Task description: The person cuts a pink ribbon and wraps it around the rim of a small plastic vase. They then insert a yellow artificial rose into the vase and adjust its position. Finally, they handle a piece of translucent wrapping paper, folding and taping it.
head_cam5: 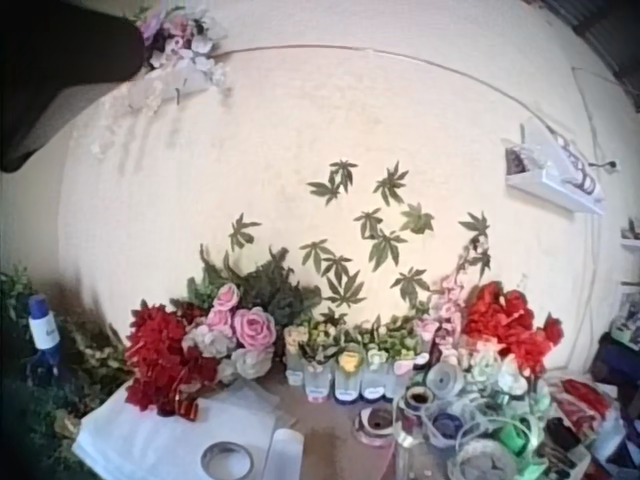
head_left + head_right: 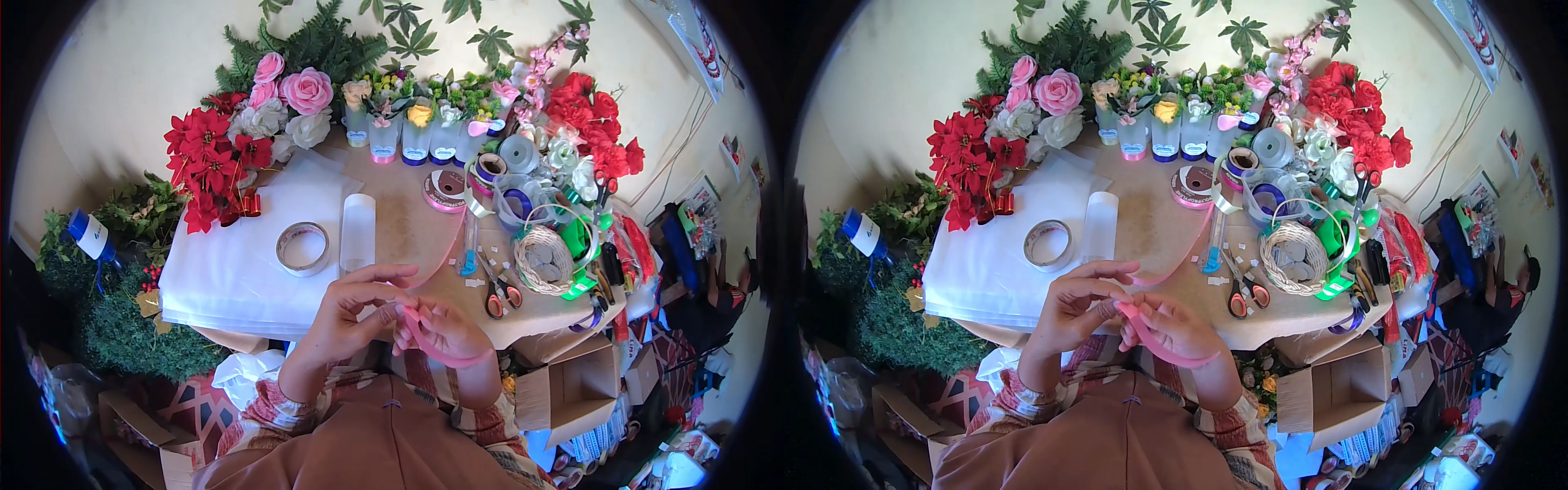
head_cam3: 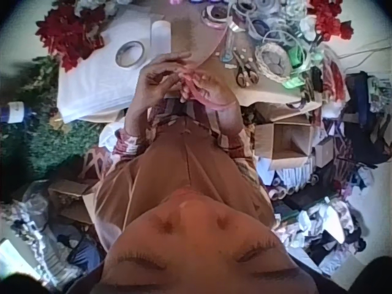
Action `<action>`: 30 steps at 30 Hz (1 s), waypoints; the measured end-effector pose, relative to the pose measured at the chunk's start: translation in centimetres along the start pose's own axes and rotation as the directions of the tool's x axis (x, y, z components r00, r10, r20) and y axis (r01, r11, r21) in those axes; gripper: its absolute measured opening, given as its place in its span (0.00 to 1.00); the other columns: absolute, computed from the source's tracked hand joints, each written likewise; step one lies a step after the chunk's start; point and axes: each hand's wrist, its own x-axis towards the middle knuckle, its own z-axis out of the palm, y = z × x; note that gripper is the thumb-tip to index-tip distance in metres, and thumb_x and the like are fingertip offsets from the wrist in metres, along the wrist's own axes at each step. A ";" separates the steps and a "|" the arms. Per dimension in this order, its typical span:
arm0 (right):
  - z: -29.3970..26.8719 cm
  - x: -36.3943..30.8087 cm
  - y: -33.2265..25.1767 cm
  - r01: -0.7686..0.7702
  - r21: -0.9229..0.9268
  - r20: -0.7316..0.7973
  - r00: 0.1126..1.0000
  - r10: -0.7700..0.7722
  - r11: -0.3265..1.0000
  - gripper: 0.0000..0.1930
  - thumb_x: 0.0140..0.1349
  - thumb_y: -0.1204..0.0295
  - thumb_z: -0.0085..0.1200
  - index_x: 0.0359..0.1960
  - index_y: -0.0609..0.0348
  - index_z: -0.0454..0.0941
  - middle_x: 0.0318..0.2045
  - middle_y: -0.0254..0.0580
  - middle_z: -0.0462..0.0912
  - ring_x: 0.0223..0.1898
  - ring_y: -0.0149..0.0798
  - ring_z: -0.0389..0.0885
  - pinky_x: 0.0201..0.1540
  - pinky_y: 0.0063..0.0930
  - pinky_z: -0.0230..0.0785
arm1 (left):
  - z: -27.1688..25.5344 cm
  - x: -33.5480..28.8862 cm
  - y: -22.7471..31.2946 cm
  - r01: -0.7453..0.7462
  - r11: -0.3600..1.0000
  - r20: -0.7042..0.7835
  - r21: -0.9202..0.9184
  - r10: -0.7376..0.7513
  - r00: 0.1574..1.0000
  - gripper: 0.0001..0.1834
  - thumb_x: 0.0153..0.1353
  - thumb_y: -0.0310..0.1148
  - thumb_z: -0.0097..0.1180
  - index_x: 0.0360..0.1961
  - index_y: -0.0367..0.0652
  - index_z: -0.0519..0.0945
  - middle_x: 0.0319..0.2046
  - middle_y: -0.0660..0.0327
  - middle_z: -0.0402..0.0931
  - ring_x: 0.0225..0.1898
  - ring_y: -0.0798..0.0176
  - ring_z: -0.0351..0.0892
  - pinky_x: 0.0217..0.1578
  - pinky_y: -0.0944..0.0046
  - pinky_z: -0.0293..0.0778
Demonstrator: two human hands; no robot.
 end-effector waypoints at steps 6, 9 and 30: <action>0.4 -0.6 -0.8 -0.024 0.129 0.043 0.999 0.018 0.991 0.12 0.63 0.66 0.48 0.42 0.59 0.66 0.31 0.41 0.74 0.37 0.41 0.77 0.43 0.37 0.70 | -0.4 0.9 0.6 0.047 0.997 0.215 -0.058 -0.034 0.976 0.11 0.54 0.23 0.56 0.39 0.43 0.80 0.50 0.55 0.70 0.48 0.64 0.70 0.46 0.66 0.66; 0.3 -1.1 -1.0 0.026 0.141 0.013 1.000 -0.028 0.990 0.09 0.61 0.69 0.51 0.37 0.59 0.65 0.26 0.38 0.73 0.33 0.36 0.74 0.36 0.28 0.67 | -0.3 1.6 1.4 0.172 0.982 0.111 0.082 -0.180 0.977 0.17 0.52 0.25 0.58 0.46 0.44 0.75 0.50 0.55 0.69 0.48 0.63 0.69 0.45 0.66 0.66; 0.0 -4.5 -2.8 0.329 -0.133 -0.175 0.921 -0.349 0.935 0.10 0.59 0.68 0.53 0.30 0.58 0.66 0.22 0.35 0.70 0.27 0.30 0.68 0.32 0.23 0.58 | -5.7 9.5 -1.6 0.487 0.870 -0.140 0.081 -0.474 0.869 0.33 0.49 0.45 0.63 0.50 0.38 0.64 0.36 0.54 0.76 0.38 0.60 0.78 0.39 0.63 0.74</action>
